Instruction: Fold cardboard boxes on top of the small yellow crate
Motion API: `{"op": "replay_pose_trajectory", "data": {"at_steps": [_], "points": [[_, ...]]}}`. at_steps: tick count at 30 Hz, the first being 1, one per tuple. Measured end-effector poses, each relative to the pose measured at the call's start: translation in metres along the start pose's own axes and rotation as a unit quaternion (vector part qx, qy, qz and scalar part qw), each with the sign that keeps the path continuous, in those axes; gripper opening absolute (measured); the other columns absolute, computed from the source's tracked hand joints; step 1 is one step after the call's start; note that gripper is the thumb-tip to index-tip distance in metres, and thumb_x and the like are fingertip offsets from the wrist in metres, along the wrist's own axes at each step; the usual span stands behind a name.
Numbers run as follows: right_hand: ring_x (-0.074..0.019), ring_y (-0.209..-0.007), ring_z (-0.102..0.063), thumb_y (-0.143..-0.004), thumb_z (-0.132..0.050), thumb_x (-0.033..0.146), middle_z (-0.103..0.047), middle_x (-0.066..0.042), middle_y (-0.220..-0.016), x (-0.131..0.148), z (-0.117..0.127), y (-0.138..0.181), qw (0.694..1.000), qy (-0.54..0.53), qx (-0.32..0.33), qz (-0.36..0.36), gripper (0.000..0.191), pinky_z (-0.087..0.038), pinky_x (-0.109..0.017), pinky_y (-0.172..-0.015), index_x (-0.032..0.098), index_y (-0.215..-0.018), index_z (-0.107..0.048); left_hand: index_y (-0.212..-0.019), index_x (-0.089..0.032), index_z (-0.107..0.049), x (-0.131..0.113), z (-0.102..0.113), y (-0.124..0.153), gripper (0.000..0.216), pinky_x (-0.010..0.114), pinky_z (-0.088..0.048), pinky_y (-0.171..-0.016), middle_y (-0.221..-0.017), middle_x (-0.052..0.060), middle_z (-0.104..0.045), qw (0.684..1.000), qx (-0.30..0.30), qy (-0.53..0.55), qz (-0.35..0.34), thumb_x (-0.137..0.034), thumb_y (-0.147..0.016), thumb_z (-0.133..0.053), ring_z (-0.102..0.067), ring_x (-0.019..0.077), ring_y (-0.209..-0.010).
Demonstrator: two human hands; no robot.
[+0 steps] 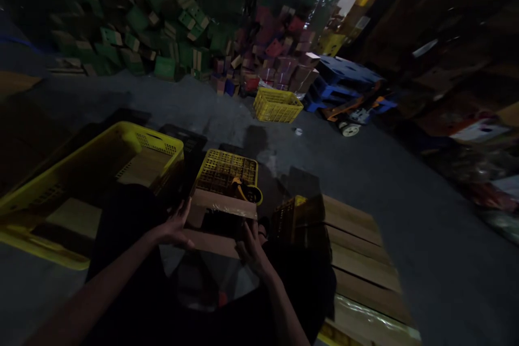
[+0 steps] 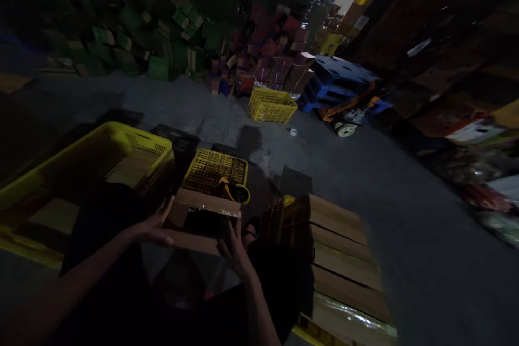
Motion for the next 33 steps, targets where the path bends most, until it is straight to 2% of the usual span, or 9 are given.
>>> {"op": "replay_pose_trajectory", "data": {"at_steps": [6, 8, 11, 14, 17, 19, 23, 28, 33], "points": [[-0.0342, -0.159, 0.004, -0.107, -0.036, 0.045, -0.009, -0.015, -0.172, -0.009, -0.012, -0.005, 0.950, 0.311, 0.015, 0.003, 0.061, -0.016, -0.063, -0.125, 0.019, -0.162, -0.033, -0.160, -0.013, 0.027, 0.008, -0.006, -0.016, 0.163, 0.056, -0.013, -0.125, -0.169, 0.029, 0.010, 0.999, 0.013, -0.041, -0.004, -0.064, -0.057, -0.089, 0.008, 0.0431, -0.156], [-0.0339, -0.160, -0.002, -0.107, -0.035, 0.047, -0.013, -0.013, -0.172, -0.008, -0.015, -0.003, 0.925, 0.379, 0.017, -0.005, 0.060, -0.019, -0.064, -0.124, 0.023, -0.162, -0.032, -0.158, -0.013, 0.031, 0.006, -0.003, -0.018, 0.157, 0.059, -0.017, -0.124, -0.169, 0.029, 0.008, 0.999, -0.027, -0.036, 0.009, -0.066, -0.065, -0.084, 0.001, 0.0440, -0.157], [-0.0318, -0.160, -0.007, -0.108, -0.034, 0.049, -0.014, -0.009, -0.172, -0.002, -0.016, 0.001, 0.901, 0.434, 0.003, 0.002, 0.059, -0.021, -0.062, -0.124, 0.027, -0.163, -0.029, -0.158, -0.015, 0.031, -0.011, 0.004, -0.011, 0.137, 0.062, -0.019, -0.123, -0.170, 0.026, 0.008, 0.986, -0.154, -0.056, -0.012, -0.065, -0.083, -0.071, -0.004, 0.0442, -0.157], [-0.0310, -0.160, -0.008, -0.108, -0.033, 0.047, -0.013, -0.009, -0.172, 0.001, -0.016, 0.003, 0.894, 0.447, -0.012, 0.014, 0.060, -0.024, -0.061, -0.123, 0.028, -0.164, -0.023, -0.167, -0.019, 0.004, -0.054, -0.016, 0.004, 0.095, 0.053, -0.019, -0.126, -0.173, 0.017, -0.006, 0.955, -0.206, -0.141, -0.160, -0.052, -0.100, -0.053, -0.012, 0.0368, -0.159], [-0.0326, -0.160, -0.009, -0.108, -0.037, 0.042, -0.018, -0.013, -0.171, 0.000, -0.016, 0.004, 0.892, 0.449, -0.028, 0.047, 0.060, -0.027, -0.063, -0.122, 0.024, -0.164, -0.026, -0.164, -0.021, -0.029, -0.081, -0.063, 0.012, 0.069, 0.051, -0.022, -0.125, -0.167, 0.013, -0.033, 0.931, -0.136, -0.234, -0.245, -0.049, -0.104, -0.047, -0.029, 0.0337, -0.154], [-0.0327, -0.159, -0.014, -0.106, -0.040, 0.032, -0.028, -0.016, -0.169, 0.001, -0.020, 0.003, 0.891, 0.442, -0.032, 0.098, 0.058, -0.030, -0.063, -0.122, 0.020, -0.162, -0.032, -0.160, -0.019, -0.039, -0.081, -0.085, 0.011, 0.073, 0.053, -0.024, -0.123, -0.159, 0.016, -0.046, 0.931, -0.122, -0.268, -0.216, -0.059, -0.100, -0.053, -0.042, 0.0361, -0.146], [-0.0299, -0.154, -0.034, -0.103, -0.036, 0.016, -0.048, -0.019, -0.158, 0.007, -0.034, -0.009, 0.896, 0.400, 0.007, 0.194, 0.061, -0.040, -0.057, -0.119, 0.015, -0.163, -0.029, -0.158, -0.019, -0.043, -0.073, -0.102, 0.003, 0.085, 0.055, -0.023, -0.123, -0.155, 0.017, -0.052, 0.937, -0.088, -0.285, -0.179, -0.067, -0.090, -0.063, -0.046, 0.0376, -0.143], [-0.0277, -0.160, -0.016, -0.102, -0.028, 0.014, -0.026, -0.015, -0.170, 0.039, -0.033, -0.040, 0.909, 0.369, -0.049, 0.186, 0.070, -0.039, -0.052, -0.122, 0.017, -0.167, -0.002, -0.161, -0.021, -0.034, -0.071, -0.100, 0.004, 0.099, 0.055, -0.018, -0.125, -0.161, 0.017, -0.043, 0.943, -0.048, -0.278, -0.178, -0.061, -0.081, -0.077, -0.037, 0.0354, -0.149], [-0.0290, -0.161, 0.003, -0.102, -0.025, 0.014, -0.014, -0.008, -0.174, 0.072, -0.032, -0.064, 0.892, 0.421, -0.082, 0.138, 0.071, -0.027, -0.062, -0.124, 0.020, -0.166, 0.006, -0.164, -0.024, -0.023, -0.068, -0.101, 0.008, 0.120, 0.055, -0.026, -0.122, -0.170, 0.016, -0.024, 0.954, -0.015, -0.258, -0.151, -0.044, -0.066, -0.090, -0.024, 0.0374, -0.155]]}}
Point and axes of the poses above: each hand's wrist, its own y-axis away from the middle knuckle, its own z-axis out of the back of the hand, x = y × z, the point moved 7 cm from there along -y, towards the middle knuckle
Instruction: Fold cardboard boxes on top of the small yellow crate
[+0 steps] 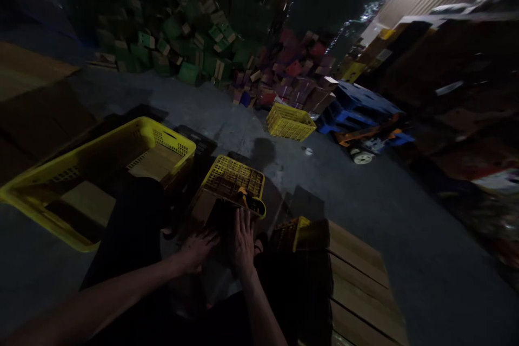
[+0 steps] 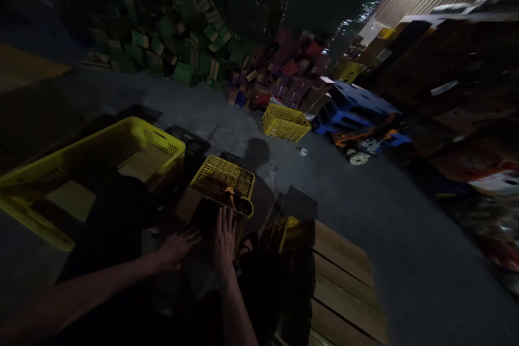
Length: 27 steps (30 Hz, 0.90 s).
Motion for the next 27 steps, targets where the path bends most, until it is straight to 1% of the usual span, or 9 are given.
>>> {"op": "replay_pose_trajectory", "data": {"at_steps": [2, 5, 10, 14, 18, 20, 22, 24, 27], "points": [[-0.0291, -0.161, 0.007, -0.102, -0.024, 0.015, -0.013, -0.007, -0.174, -0.003, 0.001, -0.014, 0.999, 0.033, 0.006, -0.024, 0.071, -0.023, -0.065, -0.124, 0.020, -0.165, 0.007, -0.163, -0.021, -0.027, 0.002, -0.004, 0.000, 0.117, 0.057, -0.028, -0.121, -0.168, 0.019, -0.027, 1.000, 0.021, 0.013, 0.007, -0.047, -0.067, -0.088, -0.029, 0.0395, -0.153], [-0.0290, -0.161, 0.006, -0.103, -0.025, 0.020, -0.012, -0.006, -0.173, -0.013, -0.005, -0.034, 0.995, 0.079, 0.019, -0.049, 0.070, -0.015, -0.069, -0.124, 0.020, -0.165, 0.008, -0.159, -0.016, -0.036, 0.006, -0.011, 0.000, 0.103, 0.063, -0.020, -0.122, -0.163, 0.022, -0.036, 0.999, 0.044, 0.031, -0.009, -0.062, -0.076, -0.076, -0.032, 0.0419, -0.151], [-0.0307, -0.161, -0.002, -0.104, -0.028, 0.027, -0.013, -0.007, -0.173, -0.028, -0.021, -0.057, 0.989, 0.121, 0.048, -0.072, 0.068, -0.007, -0.070, -0.124, 0.020, -0.166, 0.000, -0.150, -0.014, -0.048, 0.007, -0.009, -0.003, 0.096, 0.064, -0.011, -0.125, -0.158, 0.023, -0.044, 0.998, -0.032, 0.039, -0.045, -0.073, -0.078, -0.068, -0.029, 0.0420, -0.152], [-0.0343, -0.160, -0.010, -0.104, -0.031, 0.026, -0.016, -0.010, -0.173, -0.030, -0.026, -0.073, 0.987, 0.122, 0.059, -0.084, 0.066, -0.015, -0.067, -0.123, 0.017, -0.166, -0.014, -0.151, -0.012, -0.047, 0.003, -0.004, -0.006, 0.100, 0.064, -0.008, -0.125, -0.160, 0.023, -0.042, 0.997, -0.028, 0.032, -0.057, -0.074, -0.075, -0.069, -0.024, 0.0414, -0.154], [-0.0363, -0.155, -0.027, -0.104, -0.036, 0.032, -0.030, -0.015, -0.168, -0.039, -0.039, -0.086, 0.987, 0.084, 0.106, -0.091, 0.063, -0.027, -0.064, -0.120, 0.013, -0.163, -0.029, -0.158, -0.011, -0.036, -0.001, 0.007, -0.008, 0.105, 0.062, -0.009, -0.126, -0.163, 0.022, -0.037, 0.998, -0.015, 0.024, -0.065, -0.077, -0.080, -0.063, -0.021, 0.0389, -0.156], [-0.0373, -0.152, -0.033, -0.102, -0.039, 0.031, -0.036, -0.017, -0.166, -0.045, -0.047, -0.088, 0.987, 0.069, 0.124, -0.076, 0.062, -0.031, -0.066, -0.117, 0.014, -0.162, -0.032, -0.160, -0.011, -0.033, -0.003, 0.012, -0.009, 0.107, 0.059, -0.012, -0.126, -0.164, 0.021, -0.036, 0.998, -0.021, 0.019, -0.060, -0.081, -0.083, -0.058, -0.023, 0.0378, -0.155], [-0.0368, -0.151, -0.035, -0.100, -0.040, 0.024, -0.039, -0.018, -0.164, -0.050, -0.052, -0.087, 0.987, 0.066, 0.131, -0.058, 0.064, -0.033, -0.066, -0.115, 0.015, -0.162, -0.032, -0.160, -0.014, -0.033, -0.004, 0.018, -0.013, 0.103, 0.056, -0.016, -0.126, -0.163, 0.019, -0.039, 0.999, -0.027, 0.012, -0.045, -0.081, -0.085, -0.055, -0.029, 0.0365, -0.153], [-0.0352, -0.151, -0.035, -0.097, -0.040, 0.017, -0.039, -0.017, -0.164, -0.053, -0.056, -0.085, 0.988, 0.067, 0.133, -0.046, 0.067, -0.034, -0.063, -0.116, 0.016, -0.163, -0.031, -0.158, -0.017, -0.040, -0.003, 0.027, -0.021, 0.090, 0.053, -0.021, -0.125, -0.156, 0.017, -0.050, 0.999, -0.032, 0.007, -0.021, -0.077, -0.091, -0.052, -0.044, 0.0337, -0.145], [-0.0353, -0.153, -0.032, -0.093, -0.043, 0.015, -0.036, -0.016, -0.166, -0.054, -0.056, -0.082, 0.988, 0.063, 0.130, -0.053, 0.072, -0.030, -0.063, -0.119, 0.016, -0.164, -0.028, -0.140, -0.024, -0.063, 0.000, 0.046, -0.038, 0.063, 0.050, -0.026, -0.122, -0.125, 0.012, -0.074, 0.999, -0.046, 0.001, -0.001, -0.068, -0.099, -0.047, -0.067, 0.0288, -0.118]]}}
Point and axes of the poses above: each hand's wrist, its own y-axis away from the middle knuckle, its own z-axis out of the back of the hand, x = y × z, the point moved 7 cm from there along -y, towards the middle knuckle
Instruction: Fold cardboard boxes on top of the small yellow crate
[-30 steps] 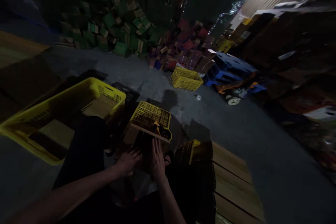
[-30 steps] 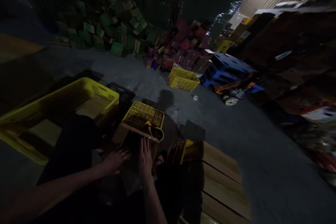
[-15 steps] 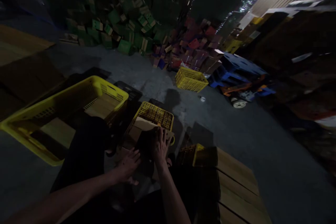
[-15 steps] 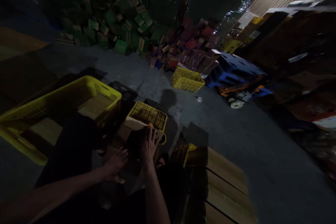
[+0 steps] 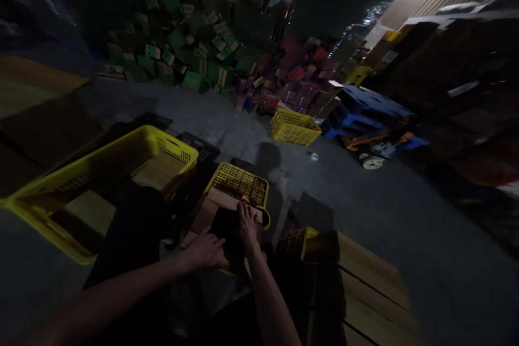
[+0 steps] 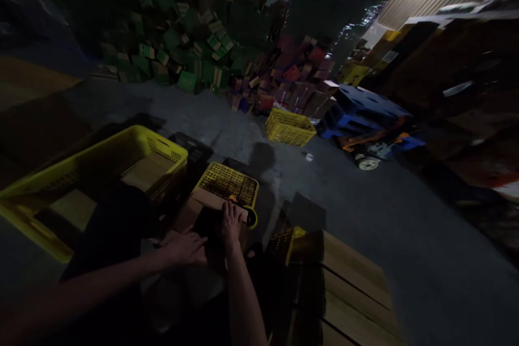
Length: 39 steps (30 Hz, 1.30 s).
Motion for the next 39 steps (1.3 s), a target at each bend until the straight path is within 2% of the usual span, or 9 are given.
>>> {"op": "replay_pose_trajectory", "data": {"at_steps": [3, 6, 9, 14, 17, 20, 24, 34, 39], "points": [[-0.0363, -0.155, -0.026, -0.091, -0.046, 0.015, -0.030, -0.015, -0.169, 0.003, 0.001, 0.003, 1.000, -0.011, -0.006, -0.010, 0.076, -0.026, -0.063, -0.121, 0.014, -0.164, -0.026, -0.105, -0.027, -0.079, 0.004, 0.020, -0.018, 0.057, 0.053, -0.020, -0.123, -0.094, 0.007, -0.080, 1.000, -0.008, -0.004, -0.024, -0.067, -0.103, -0.038, -0.073, 0.0264, -0.096], [-0.0345, -0.157, -0.022, -0.090, -0.043, 0.013, -0.027, -0.013, -0.170, 0.005, 0.002, 0.006, 1.000, -0.011, -0.017, -0.009, 0.077, -0.025, -0.063, -0.122, 0.016, -0.165, -0.024, -0.091, -0.026, -0.080, 0.010, 0.033, -0.027, 0.065, 0.058, -0.014, -0.122, -0.087, 0.006, -0.080, 0.999, 0.022, -0.004, -0.050, -0.071, -0.102, -0.034, -0.074, 0.0271, -0.092], [-0.0352, -0.157, -0.021, -0.091, -0.044, 0.016, -0.026, -0.014, -0.170, 0.005, 0.001, 0.007, 0.999, -0.002, -0.034, -0.003, 0.076, -0.022, -0.063, -0.122, 0.015, -0.165, -0.023, -0.090, -0.024, -0.079, 0.010, 0.046, -0.023, 0.066, 0.060, -0.013, -0.122, -0.085, 0.006, -0.080, 0.996, 0.046, -0.031, -0.069, -0.070, -0.103, -0.032, -0.074, 0.0273, -0.090], [-0.0360, -0.158, -0.018, -0.092, -0.042, 0.014, -0.024, -0.011, -0.171, 0.004, -0.003, 0.006, 0.999, 0.004, -0.044, -0.003, 0.075, -0.021, -0.062, -0.124, 0.014, -0.165, -0.022, -0.101, -0.023, -0.074, 0.013, 0.088, 0.003, 0.042, 0.052, -0.021, -0.122, -0.089, 0.006, -0.078, 0.992, -0.045, -0.091, -0.073, -0.049, -0.106, -0.042, -0.071, 0.0250, -0.092], [-0.0354, -0.159, -0.016, -0.090, -0.041, 0.011, -0.022, -0.009, -0.172, 0.005, -0.003, 0.005, 0.999, -0.002, -0.048, -0.007, 0.079, -0.021, -0.061, -0.124, 0.016, -0.165, -0.021, -0.110, -0.020, -0.071, 0.025, 0.102, 0.019, 0.025, 0.047, -0.035, -0.114, -0.090, 0.007, -0.074, 0.988, -0.050, -0.142, -0.038, -0.030, -0.102, -0.049, -0.069, 0.0244, -0.091], [-0.0349, -0.159, -0.016, -0.088, -0.042, 0.009, -0.022, -0.009, -0.172, 0.006, 0.000, 0.007, 0.998, -0.006, -0.057, -0.012, 0.081, -0.022, -0.061, -0.124, 0.017, -0.165, -0.020, -0.102, -0.018, -0.070, 0.038, 0.108, 0.028, 0.020, 0.041, -0.046, -0.096, -0.089, 0.010, -0.072, 0.984, -0.047, -0.172, 0.002, -0.019, -0.099, -0.051, -0.067, 0.0258, -0.090], [-0.0363, -0.159, -0.015, -0.089, -0.043, 0.012, -0.021, -0.009, -0.172, 0.008, 0.003, 0.008, 0.998, -0.015, -0.060, -0.004, 0.080, -0.020, -0.061, -0.124, 0.014, -0.165, -0.019, -0.085, -0.018, -0.067, 0.052, 0.116, 0.027, 0.029, 0.039, -0.046, -0.082, -0.082, 0.010, -0.070, 0.980, -0.069, -0.175, 0.064, -0.022, -0.103, -0.044, -0.066, 0.0270, -0.085], [-0.0347, -0.159, -0.011, -0.092, -0.040, 0.012, -0.015, -0.008, -0.173, 0.006, -0.009, 0.005, 0.998, 0.011, -0.064, -0.016, 0.084, -0.018, -0.060, -0.125, 0.019, -0.165, 0.001, -0.103, -0.018, -0.069, 0.088, 0.100, 0.018, 0.025, 0.040, -0.042, -0.084, -0.097, 0.011, -0.068, 0.972, -0.084, -0.184, 0.119, -0.024, -0.103, -0.046, -0.062, 0.0285, -0.090], [-0.0358, -0.159, -0.011, -0.092, -0.042, 0.015, -0.014, -0.008, -0.173, 0.008, -0.004, 0.007, 0.997, 0.004, -0.071, -0.006, 0.087, -0.017, -0.061, -0.124, 0.019, -0.164, 0.007, -0.122, -0.016, -0.066, 0.089, 0.090, -0.006, 0.031, 0.040, -0.045, -0.088, -0.117, 0.016, -0.068, 0.958, -0.144, -0.169, 0.182, -0.028, -0.101, -0.048, -0.062, 0.0314, -0.105]]}}
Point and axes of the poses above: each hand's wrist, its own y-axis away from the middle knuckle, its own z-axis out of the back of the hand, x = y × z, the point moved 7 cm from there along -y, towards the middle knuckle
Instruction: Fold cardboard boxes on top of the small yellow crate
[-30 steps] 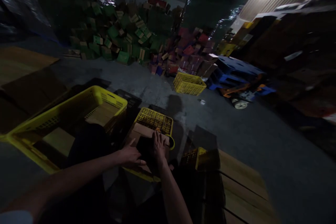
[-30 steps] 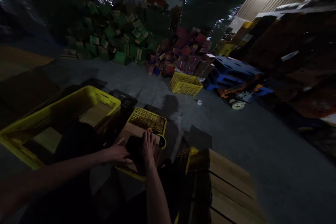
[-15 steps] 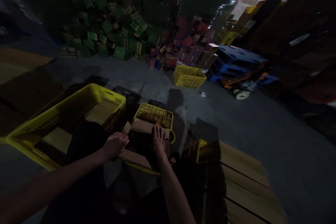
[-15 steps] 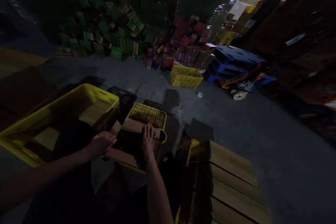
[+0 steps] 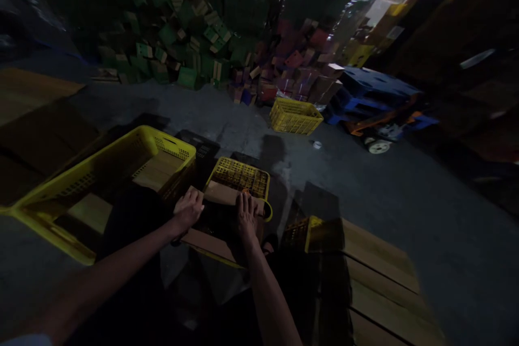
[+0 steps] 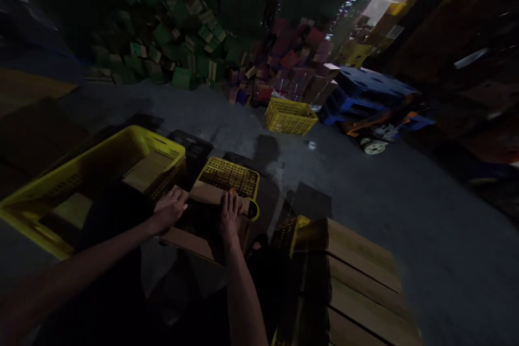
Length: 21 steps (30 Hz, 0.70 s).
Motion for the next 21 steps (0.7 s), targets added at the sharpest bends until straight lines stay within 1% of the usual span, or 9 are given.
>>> {"op": "replay_pose_trajectory", "data": {"at_steps": [2, 5, 7, 10, 13, 16, 18, 21], "points": [[-0.0366, -0.159, -0.010, -0.091, -0.042, 0.015, -0.013, -0.008, -0.174, 0.001, 0.002, 0.001, 1.000, -0.007, -0.002, 0.000, 0.087, -0.017, -0.062, -0.124, 0.018, -0.164, 0.005, -0.136, -0.017, -0.062, -0.008, -0.008, -0.003, 0.040, 0.044, -0.044, -0.100, -0.133, 0.017, -0.065, 0.999, -0.020, 0.042, -0.015, -0.031, -0.100, -0.049, -0.058, 0.0330, -0.122], [-0.0372, -0.159, -0.010, -0.091, -0.043, 0.016, -0.013, -0.009, -0.174, 0.002, 0.004, 0.003, 1.000, -0.013, -0.008, 0.004, 0.087, -0.016, -0.062, -0.124, 0.017, -0.165, 0.003, -0.156, -0.019, -0.044, -0.012, -0.025, -0.001, 0.055, 0.051, -0.029, -0.119, -0.157, 0.014, -0.049, 0.993, -0.033, 0.102, -0.050, -0.033, -0.103, -0.043, -0.043, 0.0323, -0.144], [-0.0367, -0.159, -0.009, -0.093, -0.042, 0.017, -0.014, -0.009, -0.174, 0.003, 0.004, 0.004, 1.000, -0.012, -0.015, 0.007, 0.086, -0.014, -0.062, -0.124, 0.017, -0.165, 0.004, -0.162, -0.018, -0.034, -0.010, -0.036, 0.002, 0.059, 0.054, -0.020, -0.124, -0.163, 0.013, -0.041, 0.990, -0.027, 0.123, -0.061, -0.037, -0.106, -0.039, -0.035, 0.0313, -0.151], [-0.0367, -0.159, -0.009, -0.093, -0.042, 0.018, -0.015, -0.010, -0.174, 0.003, 0.002, 0.003, 1.000, -0.008, -0.013, 0.001, 0.086, -0.014, -0.061, -0.125, 0.017, -0.165, 0.007, -0.163, -0.018, -0.030, -0.006, -0.046, 0.004, 0.063, 0.056, -0.015, -0.125, -0.165, 0.012, -0.036, 0.990, -0.016, 0.126, -0.063, -0.044, -0.106, -0.039, -0.031, 0.0313, -0.154], [-0.0371, -0.159, -0.008, -0.094, -0.042, 0.018, -0.012, -0.011, -0.174, 0.004, 0.003, 0.003, 1.000, -0.001, -0.010, 0.000, 0.088, -0.014, -0.063, -0.124, 0.017, -0.164, 0.012, -0.163, -0.019, -0.030, -0.006, -0.050, 0.004, 0.066, 0.058, -0.013, -0.126, -0.166, 0.012, -0.035, 0.992, -0.018, 0.115, -0.055, -0.047, -0.105, -0.043, -0.032, 0.0318, -0.154], [-0.0365, -0.160, -0.005, -0.095, -0.042, 0.018, -0.006, -0.010, -0.175, 0.009, 0.016, 0.008, 0.999, 0.005, -0.032, 0.017, 0.088, -0.016, -0.063, -0.124, 0.022, -0.164, 0.013, -0.163, -0.020, -0.031, -0.008, -0.050, 0.005, 0.064, 0.057, -0.010, -0.127, -0.167, 0.011, -0.033, 0.993, -0.023, 0.107, -0.047, -0.044, -0.105, -0.043, -0.031, 0.0310, -0.154], [-0.0355, -0.160, -0.004, -0.095, -0.041, 0.015, -0.001, -0.009, -0.175, 0.010, 0.028, 0.014, 0.999, 0.002, -0.043, 0.024, 0.089, -0.019, -0.063, -0.124, 0.026, -0.164, 0.013, -0.163, -0.019, -0.032, -0.008, -0.049, 0.006, 0.063, 0.056, -0.010, -0.127, -0.167, 0.011, -0.031, 0.993, -0.028, 0.106, -0.046, -0.041, -0.105, -0.043, -0.030, 0.0310, -0.154], [-0.0350, -0.160, -0.003, -0.089, -0.042, 0.008, 0.004, -0.009, -0.175, 0.000, 0.045, 0.025, 0.999, -0.019, -0.038, 0.016, 0.095, -0.025, -0.063, -0.122, 0.029, -0.164, 0.012, -0.163, -0.017, -0.032, -0.008, -0.048, 0.007, 0.063, 0.056, -0.010, -0.127, -0.167, 0.011, -0.031, 0.993, -0.038, 0.107, -0.046, -0.038, -0.105, -0.044, -0.029, 0.0317, -0.154]]}}
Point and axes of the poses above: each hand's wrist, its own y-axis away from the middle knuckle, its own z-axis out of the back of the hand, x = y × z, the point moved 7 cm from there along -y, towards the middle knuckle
